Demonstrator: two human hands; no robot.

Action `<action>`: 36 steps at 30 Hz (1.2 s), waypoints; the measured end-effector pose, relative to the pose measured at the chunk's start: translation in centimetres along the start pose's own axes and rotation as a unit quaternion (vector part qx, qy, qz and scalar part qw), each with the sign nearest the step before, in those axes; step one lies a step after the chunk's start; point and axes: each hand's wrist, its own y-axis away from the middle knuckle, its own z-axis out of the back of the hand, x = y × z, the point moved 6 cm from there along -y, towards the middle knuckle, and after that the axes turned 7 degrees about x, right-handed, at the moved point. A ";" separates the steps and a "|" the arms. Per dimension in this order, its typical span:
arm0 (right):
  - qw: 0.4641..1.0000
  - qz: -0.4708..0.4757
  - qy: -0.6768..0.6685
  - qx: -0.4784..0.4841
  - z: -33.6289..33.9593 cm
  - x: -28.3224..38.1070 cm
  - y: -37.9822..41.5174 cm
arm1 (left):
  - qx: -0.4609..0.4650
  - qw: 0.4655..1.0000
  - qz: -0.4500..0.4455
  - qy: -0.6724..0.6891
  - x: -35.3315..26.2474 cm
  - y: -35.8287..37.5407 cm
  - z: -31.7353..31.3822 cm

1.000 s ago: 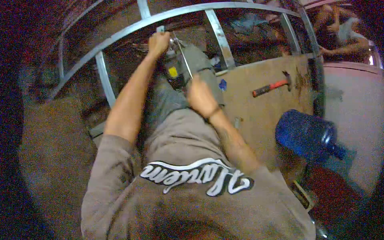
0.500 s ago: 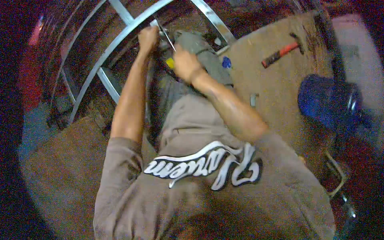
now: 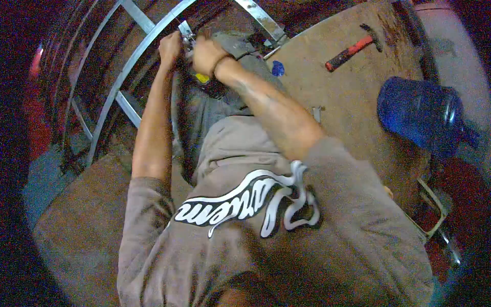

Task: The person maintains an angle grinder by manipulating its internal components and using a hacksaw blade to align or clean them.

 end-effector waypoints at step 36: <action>1.000 0.001 0.017 0.019 -0.8 -0.9 8.1 | -0.039 0.999 -0.011 -0.016 1.6 -2.2 -1.0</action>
